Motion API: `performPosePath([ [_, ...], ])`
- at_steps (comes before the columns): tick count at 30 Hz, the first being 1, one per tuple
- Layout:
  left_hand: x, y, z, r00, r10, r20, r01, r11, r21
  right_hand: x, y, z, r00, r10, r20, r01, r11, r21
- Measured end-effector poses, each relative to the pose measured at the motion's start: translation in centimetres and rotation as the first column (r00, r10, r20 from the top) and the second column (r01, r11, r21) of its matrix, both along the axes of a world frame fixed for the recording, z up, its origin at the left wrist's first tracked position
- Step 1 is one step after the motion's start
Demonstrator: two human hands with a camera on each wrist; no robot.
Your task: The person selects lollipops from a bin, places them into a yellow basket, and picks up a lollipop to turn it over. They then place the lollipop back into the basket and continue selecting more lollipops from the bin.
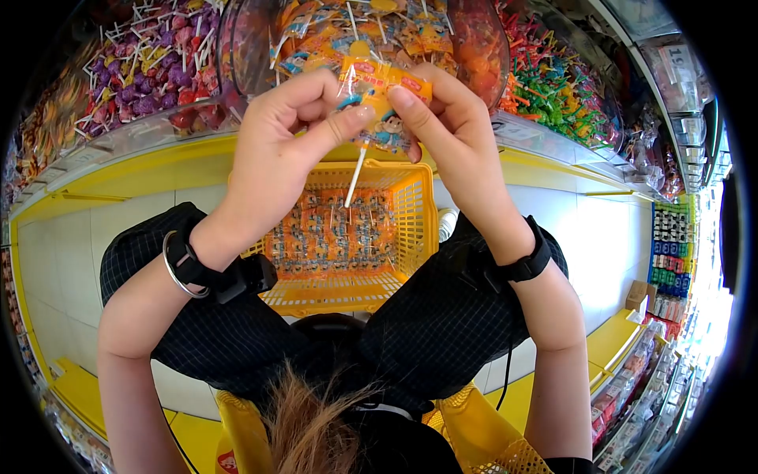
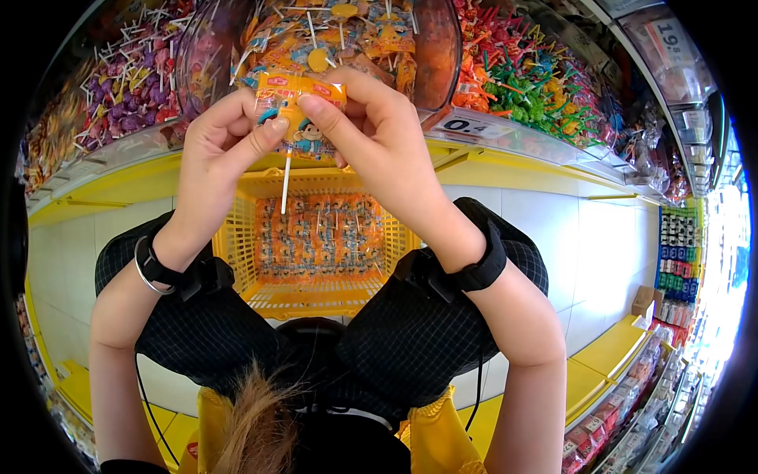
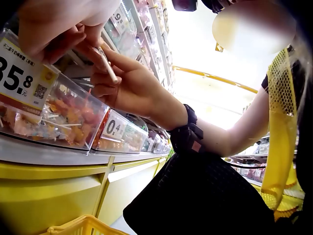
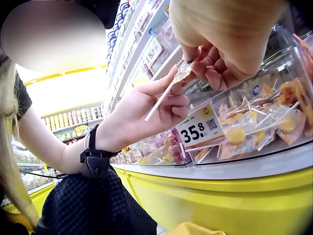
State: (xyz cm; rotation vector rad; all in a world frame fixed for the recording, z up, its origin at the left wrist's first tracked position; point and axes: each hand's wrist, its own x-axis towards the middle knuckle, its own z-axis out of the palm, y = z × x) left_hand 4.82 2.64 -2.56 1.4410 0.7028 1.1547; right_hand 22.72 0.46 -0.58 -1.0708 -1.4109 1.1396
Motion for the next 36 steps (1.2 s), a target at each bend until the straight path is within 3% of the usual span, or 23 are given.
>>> performPosePath([
  [2, -0.5, 0.3, -0.2, 0.992, -0.044, -0.115, 0.044, 0.999, 0.001, 0.3, 0.3, 0.2, 1.0, 0.019, 0.01, -0.019, 1.0, -0.015],
  [8, -1.0, 0.3, 1.0, 0.989, -0.12, -0.084, 0.121, 0.993, 0.002, 0.0, 0.2, 0.9, 0.998, 0.05, 0.049, -0.047, 0.997, -0.069],
  [11, -1.6, 0.5, 0.8, 0.983, -0.119, -0.137, 0.122, 0.993, 0.012, -0.1, 0.5, 0.5, 0.995, 0.086, 0.057, -0.081, 0.993, -0.088],
  [16, -2.0, 0.3, 0.7, 0.989, -0.116, -0.091, 0.112, 0.993, -0.046, -0.2, 0.6, 0.7, 0.982, 0.143, 0.127, -0.13, 0.986, -0.107],
  [23, -2.6, 0.5, 0.6, 0.996, -0.046, -0.075, 0.053, 0.995, 0.087, -1.5, 0.4, 0.2, 0.986, 0.166, 0.005, -0.164, 0.981, -0.101],
  [28, -2.7, 0.9, 0.4, 0.995, -0.022, -0.101, 0.031, 0.996, 0.087, -1.8, 0.3, 0.2, 0.988, 0.152, -0.034, -0.154, 0.987, -0.048],
  [36, -2.0, 0.6, 0.8, 0.998, -0.035, -0.052, 0.038, 0.998, 0.054, -1.1, 0.4, 0.8, 0.988, 0.134, 0.079, -0.123, 0.984, -0.129],
])
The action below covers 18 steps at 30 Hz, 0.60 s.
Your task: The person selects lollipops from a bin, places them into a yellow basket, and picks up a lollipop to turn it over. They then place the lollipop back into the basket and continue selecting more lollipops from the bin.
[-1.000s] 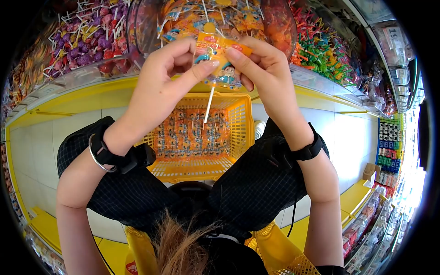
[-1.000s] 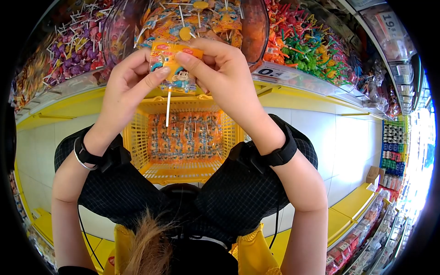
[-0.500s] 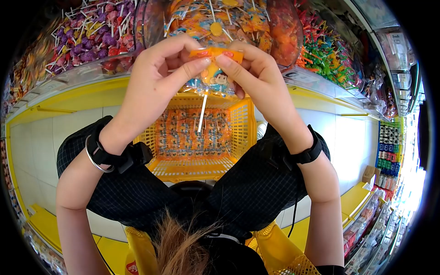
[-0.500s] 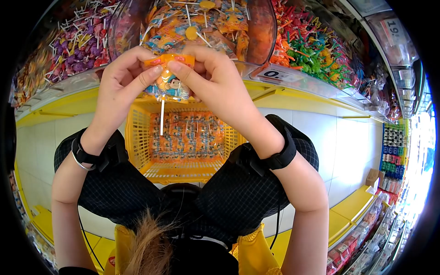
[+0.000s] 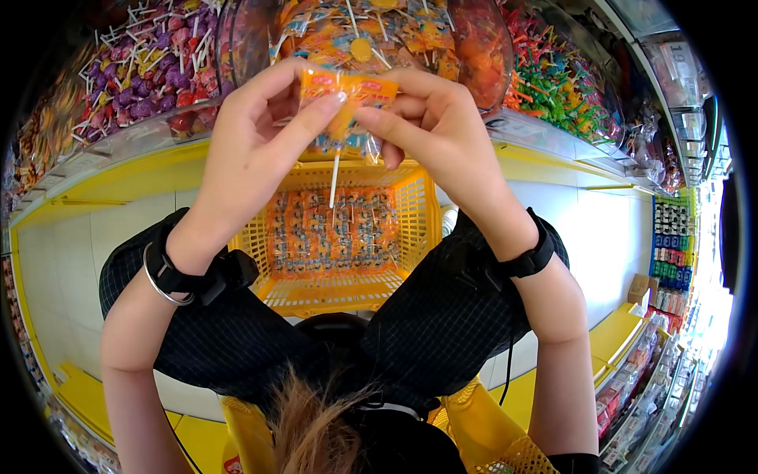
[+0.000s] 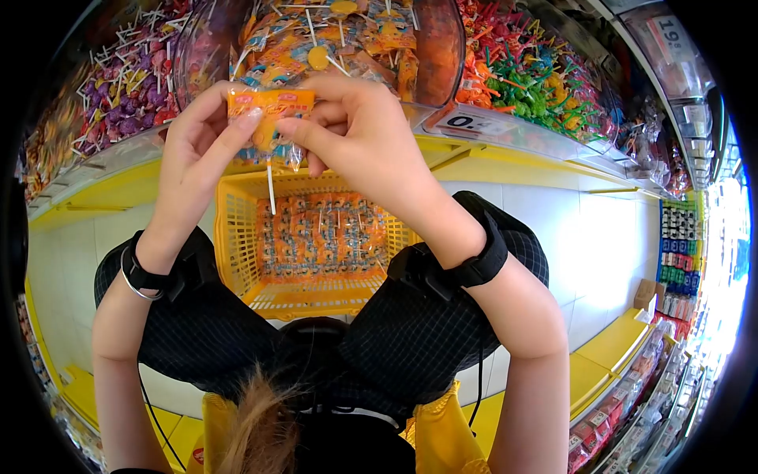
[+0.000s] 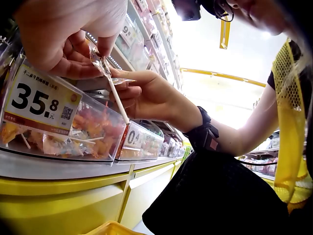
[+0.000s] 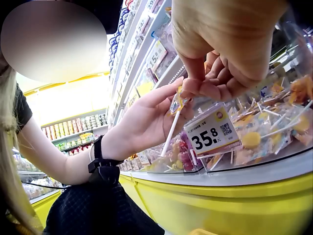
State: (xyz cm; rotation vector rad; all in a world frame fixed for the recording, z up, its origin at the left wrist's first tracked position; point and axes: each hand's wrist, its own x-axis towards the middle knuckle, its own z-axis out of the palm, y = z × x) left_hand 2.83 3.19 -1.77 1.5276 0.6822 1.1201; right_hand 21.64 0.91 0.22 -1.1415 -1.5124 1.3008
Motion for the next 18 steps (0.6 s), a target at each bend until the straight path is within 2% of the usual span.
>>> performPosePath([
  [2, -0.1, 0.0, -0.3, 0.997, 0.064, -0.046, -0.065, 0.998, -0.018, 0.1, 0.0, 0.1, 1.0, 0.021, 0.012, -0.02, 0.999, -0.024],
  [4, -0.8, 0.5, -0.4, 0.995, 0.045, -0.086, -0.046, 0.999, -0.011, 0.1, 0.0, -0.1, 0.999, 0.042, 0.024, -0.04, 0.998, -0.048],
  [6, -0.8, 0.7, -0.3, 0.992, 0.027, -0.124, -0.027, 1.0, -0.002, -0.2, -0.2, -0.6, 1.0, -0.007, -0.012, 0.007, 1.0, -0.019],
  [10, -0.6, 0.5, -0.3, 0.995, 0.02, -0.1, -0.019, 1.0, 0.014, -0.1, -0.1, -2.2, 0.995, 0.033, -0.089, -0.025, 0.997, 0.079],
  [13, -0.2, 0.6, -0.9, 0.997, -0.011, -0.081, 0.013, 1.0, 0.021, 0.0, -0.7, -1.6, 0.994, 0.043, -0.101, -0.038, 0.998, 0.055],
  [15, 0.2, 0.5, -0.9, 0.998, -0.026, -0.056, 0.027, 1.0, 0.012, 0.2, -1.1, -0.6, 0.992, -0.063, -0.105, 0.053, 0.995, -0.089],
  [18, 0.8, 0.2, -0.6, 0.999, -0.046, 0.003, 0.046, 0.997, -0.059, 0.9, -1.0, -0.7, 0.995, -0.069, -0.069, 0.068, 0.997, -0.025],
])
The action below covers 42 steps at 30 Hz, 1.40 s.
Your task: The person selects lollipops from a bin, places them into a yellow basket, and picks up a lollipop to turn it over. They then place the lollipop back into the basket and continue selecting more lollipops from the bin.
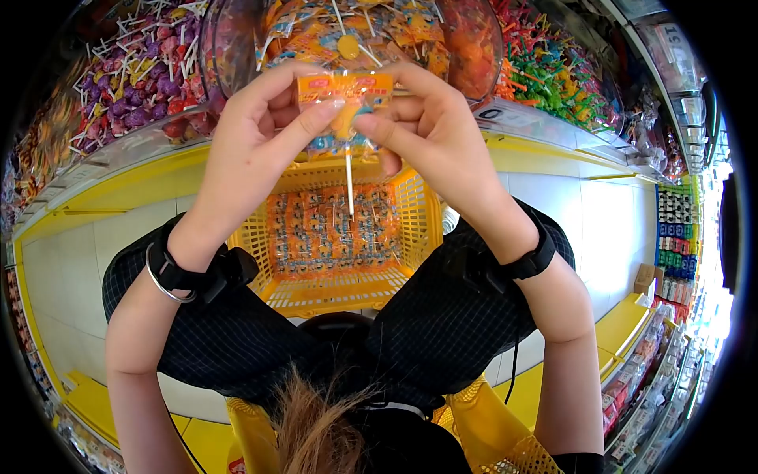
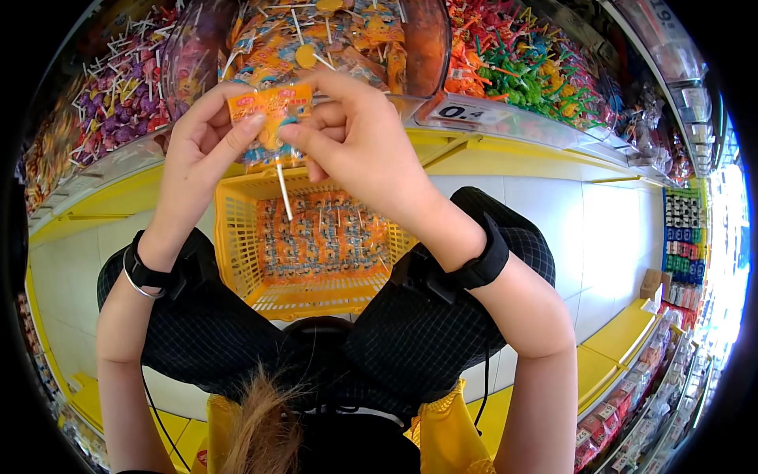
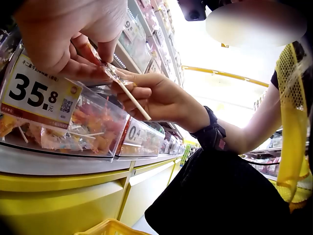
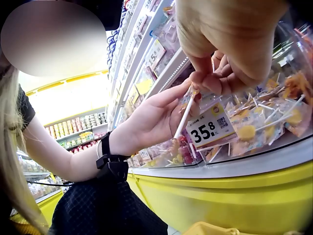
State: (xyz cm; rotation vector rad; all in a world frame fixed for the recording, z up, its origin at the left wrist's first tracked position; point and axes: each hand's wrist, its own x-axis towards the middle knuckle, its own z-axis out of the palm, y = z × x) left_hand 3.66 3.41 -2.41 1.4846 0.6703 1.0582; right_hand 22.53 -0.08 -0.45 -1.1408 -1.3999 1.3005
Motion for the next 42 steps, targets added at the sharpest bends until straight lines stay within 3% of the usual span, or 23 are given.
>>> performPosePath([
  [7, -0.4, 0.6, -0.6, 0.998, -0.036, -0.048, 0.038, 0.999, 0.036, 0.6, 0.5, -0.8, 0.997, -0.017, 0.078, 0.018, 1.0, -0.01],
  [9, -0.5, 0.7, -0.6, 0.996, -0.056, -0.064, 0.059, 0.997, 0.052, 0.2, 1.4, -2.4, 0.992, -0.092, 0.089, 0.057, 0.94, 0.337],
  [12, -0.3, 0.5, -0.8, 0.997, -0.062, -0.037, 0.063, 0.998, 0.032, 0.1, 0.9, -1.9, 0.997, -0.062, -0.052, 0.073, 0.968, 0.239],
  [16, 0.0, -0.2, -0.5, 0.997, -0.077, -0.022, 0.076, 0.996, -0.038, 0.5, 0.5, -1.9, 0.998, -0.065, 0.009, 0.063, 0.982, 0.178],
  [19, 0.0, -0.5, -0.8, 0.996, -0.084, -0.024, 0.083, 0.995, -0.052, 0.6, 0.2, -1.8, 0.996, -0.047, -0.077, 0.052, 0.997, 0.06],
  [21, -0.2, -0.5, -1.3, 0.996, -0.089, -0.027, 0.088, 0.995, -0.054, 0.7, 0.0, -1.7, 1.0, -0.027, 0.007, 0.027, 0.999, 0.018],
  [24, -0.4, -0.4, -1.7, 0.991, -0.09, -0.096, 0.096, 0.994, 0.059, 0.4, 0.2, -3.2, 0.998, -0.05, 0.028, 0.045, 0.985, 0.165],
  [27, -0.3, -1.0, -1.5, 0.976, -0.114, -0.188, 0.129, 0.989, 0.073, 0.5, -0.2, -3.0, 0.996, -0.021, 0.084, 0.008, 0.99, 0.144],
  [29, -0.1, -1.6, -1.3, 0.967, -0.202, -0.152, 0.183, 0.974, -0.134, 0.8, -0.2, -3.3, 0.996, -0.013, 0.087, -0.001, 0.987, 0.163],
  [34, 0.2, -1.8, -2.6, 0.955, -0.266, -0.133, 0.251, 0.96, -0.121, 1.2, -0.7, -2.9, 0.993, -0.001, 0.118, -0.015, 0.991, 0.136],
  [37, -0.1, -1.9, -3.0, 0.939, -0.298, -0.174, 0.272, 0.949, -0.157, 1.3, -1.2, -2.0, 0.979, 0.023, 0.204, -0.031, 0.999, 0.034],
  [39, -0.4, -2.0, -3.4, 0.921, -0.327, -0.212, 0.282, 0.935, -0.214, 1.5, -1.2, -2.1, 0.925, -0.008, 0.381, -0.067, 0.981, 0.184],
  [42, -0.6, -2.3, -4.5, 0.865, -0.388, -0.319, 0.319, 0.915, -0.248, 1.8, -1.2, -2.7, 0.918, -0.028, 0.395, -0.088, 0.958, 0.274],
])
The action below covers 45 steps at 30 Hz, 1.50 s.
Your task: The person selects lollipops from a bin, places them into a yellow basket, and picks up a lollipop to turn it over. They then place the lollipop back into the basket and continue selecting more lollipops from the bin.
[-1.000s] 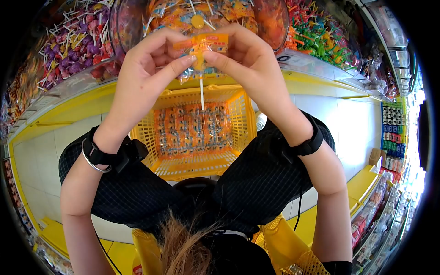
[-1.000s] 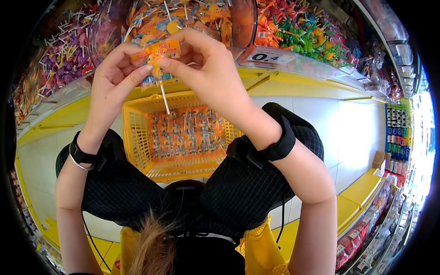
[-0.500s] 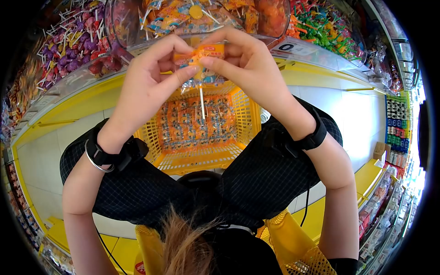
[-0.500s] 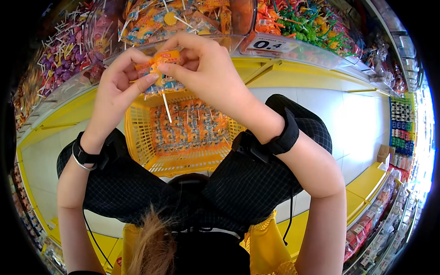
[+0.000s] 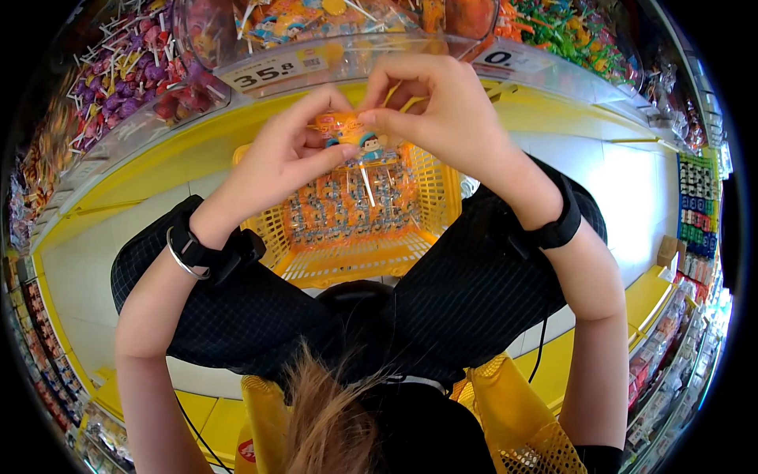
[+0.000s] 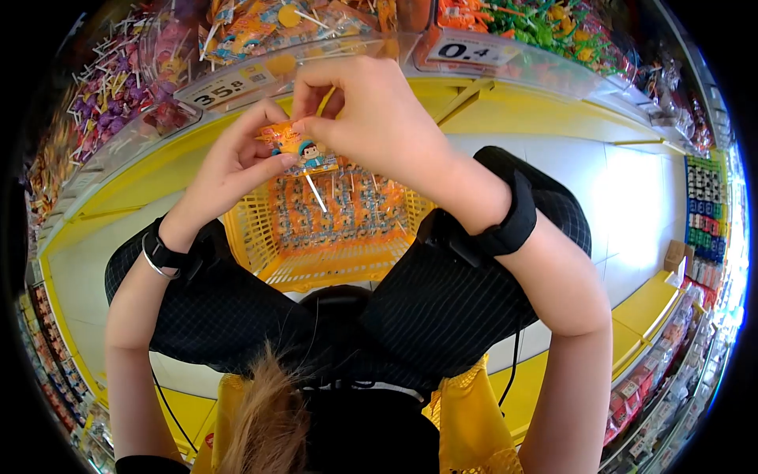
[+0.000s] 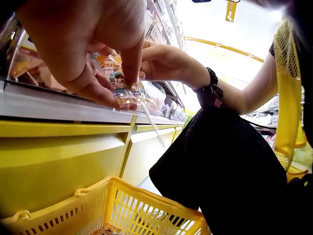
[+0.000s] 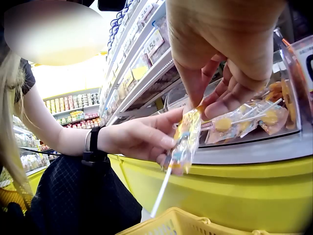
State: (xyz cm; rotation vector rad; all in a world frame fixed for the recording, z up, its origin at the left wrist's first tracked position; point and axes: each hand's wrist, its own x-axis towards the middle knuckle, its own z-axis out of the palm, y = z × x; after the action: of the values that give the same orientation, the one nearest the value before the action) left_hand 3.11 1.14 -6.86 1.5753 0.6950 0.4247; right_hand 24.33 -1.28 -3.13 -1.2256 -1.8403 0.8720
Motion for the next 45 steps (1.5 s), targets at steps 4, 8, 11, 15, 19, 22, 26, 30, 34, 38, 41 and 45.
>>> performPosePath([
  [4, -0.1, -0.3, -3.2, 0.99, -0.085, -0.114, 0.083, 0.996, -0.022, 0.4, 0.2, -0.4, 0.999, -0.048, 0.012, 0.047, 0.994, 0.098],
  [8, -0.6, -1.1, -7.6, 0.92, -0.171, -0.353, 0.176, 0.984, -0.019, 0.9, -0.1, -0.5, 0.996, -0.073, 0.047, 0.066, 0.987, 0.147],
  [11, -1.6, -1.6, -12.5, 0.905, -0.174, -0.388, 0.189, 0.982, 0.0, 1.1, -0.3, -0.6, 0.997, -0.065, 0.033, 0.058, 0.983, 0.173],
  [15, -5.9, -0.6, -24.1, 0.929, 0.007, -0.37, 0.02, 0.997, 0.069, 1.3, -0.1, -0.9, 0.997, -0.08, 0.008, 0.075, 0.968, 0.239],
  [19, -7.0, 1.6, -27.5, 0.844, 0.156, -0.514, -0.329, 0.907, -0.265, 1.5, -0.4, 0.0, 0.993, -0.121, -0.007, 0.12, 0.971, 0.208],
  [22, -8.4, 3.0, -34.9, 0.825, 0.169, -0.54, -0.317, 0.928, -0.194, 1.6, -0.4, 0.2, 0.991, -0.125, -0.048, 0.132, 0.973, 0.191],
  [26, -7.2, 3.3, -40.1, 0.822, 0.13, -0.554, -0.273, 0.945, -0.183, 1.7, -0.3, 0.3, 0.987, -0.14, -0.082, 0.154, 0.966, 0.207],
  [30, -4.8, 2.8, -43.0, 0.761, 0.247, -0.6, -0.393, 0.911, -0.123, 1.9, -0.4, 0.9, 0.987, -0.151, -0.059, 0.156, 0.983, 0.096],
  [34, -4.6, 2.1, -48.4, 0.764, 0.461, -0.452, -0.536, 0.843, -0.048, 2.0, -0.3, 1.0, 0.976, -0.192, -0.103, 0.188, 0.981, -0.048],
  [38, -4.2, 1.7, -49.3, 0.646, 0.514, -0.564, -0.493, 0.845, 0.205, 2.2, 0.1, 0.0, 0.979, -0.184, -0.091, 0.197, 0.968, 0.157],
  [41, -3.7, 1.3, -47.0, 0.584, 0.501, -0.638, -0.48, 0.848, 0.226, 2.4, 0.0, 0.2, 0.978, -0.187, -0.097, 0.198, 0.973, 0.121],
  [45, -3.0, 0.8, -43.6, 0.608, 0.473, -0.638, -0.553, 0.829, 0.088, 2.2, 0.2, 0.1, 0.975, -0.188, -0.119, 0.203, 0.97, 0.13],
])
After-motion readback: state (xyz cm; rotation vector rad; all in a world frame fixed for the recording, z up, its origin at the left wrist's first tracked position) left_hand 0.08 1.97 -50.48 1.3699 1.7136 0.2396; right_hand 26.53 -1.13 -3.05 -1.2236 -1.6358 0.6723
